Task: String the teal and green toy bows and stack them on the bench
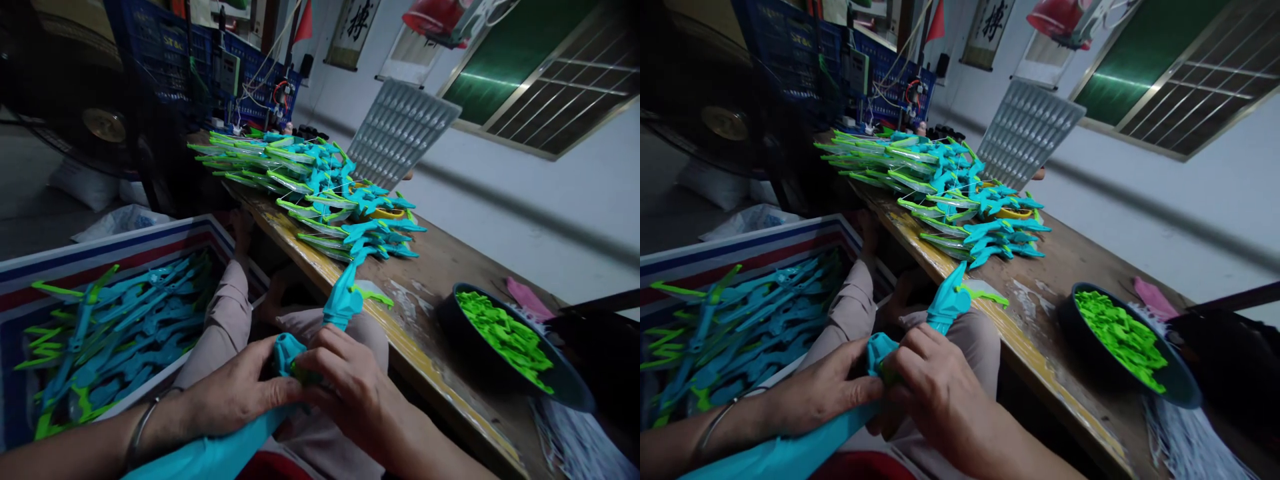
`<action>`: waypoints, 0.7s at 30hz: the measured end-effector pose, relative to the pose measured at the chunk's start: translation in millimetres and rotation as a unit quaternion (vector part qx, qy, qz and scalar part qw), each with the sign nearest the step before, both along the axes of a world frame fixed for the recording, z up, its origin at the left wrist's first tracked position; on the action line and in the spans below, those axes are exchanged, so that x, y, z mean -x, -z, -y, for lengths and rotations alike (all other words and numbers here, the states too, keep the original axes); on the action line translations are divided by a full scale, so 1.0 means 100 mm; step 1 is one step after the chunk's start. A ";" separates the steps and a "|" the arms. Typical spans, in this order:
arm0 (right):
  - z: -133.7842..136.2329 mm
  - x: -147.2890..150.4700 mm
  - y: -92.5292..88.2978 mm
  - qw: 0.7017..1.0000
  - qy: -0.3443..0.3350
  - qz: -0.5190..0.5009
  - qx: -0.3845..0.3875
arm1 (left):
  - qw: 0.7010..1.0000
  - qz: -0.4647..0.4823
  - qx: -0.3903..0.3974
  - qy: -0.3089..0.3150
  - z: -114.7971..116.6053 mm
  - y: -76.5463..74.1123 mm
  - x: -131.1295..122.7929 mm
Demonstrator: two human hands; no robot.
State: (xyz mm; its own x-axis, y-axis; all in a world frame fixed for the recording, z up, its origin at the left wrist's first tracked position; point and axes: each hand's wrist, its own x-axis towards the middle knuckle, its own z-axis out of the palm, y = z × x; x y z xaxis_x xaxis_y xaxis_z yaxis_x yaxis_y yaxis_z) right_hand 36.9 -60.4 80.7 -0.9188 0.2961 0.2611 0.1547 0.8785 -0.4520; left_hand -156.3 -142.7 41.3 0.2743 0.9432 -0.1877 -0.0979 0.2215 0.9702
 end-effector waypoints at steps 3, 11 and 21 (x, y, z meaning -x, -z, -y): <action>-0.02 0.01 0.04 1.000 0.028 0.011 0.006 | 0.998 -0.061 -0.008 -0.010 -0.01 -0.08 -0.04; -0.06 0.16 -0.24 0.985 -0.040 0.160 -0.042 | 0.965 -0.239 -0.064 0.081 0.15 -0.19 0.05; 0.02 0.17 0.10 0.970 -0.148 0.148 -0.123 | 0.935 -0.325 -0.108 0.088 0.27 0.07 0.04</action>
State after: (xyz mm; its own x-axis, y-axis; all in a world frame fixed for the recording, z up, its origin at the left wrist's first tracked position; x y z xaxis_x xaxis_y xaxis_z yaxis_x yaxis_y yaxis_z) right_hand 19.8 -62.9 70.5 -0.9995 -0.0309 0.0021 -0.0307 0.9800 -0.1967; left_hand -160.6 -170.0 34.5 0.3223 0.9295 -0.1792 0.5481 -0.0289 0.8359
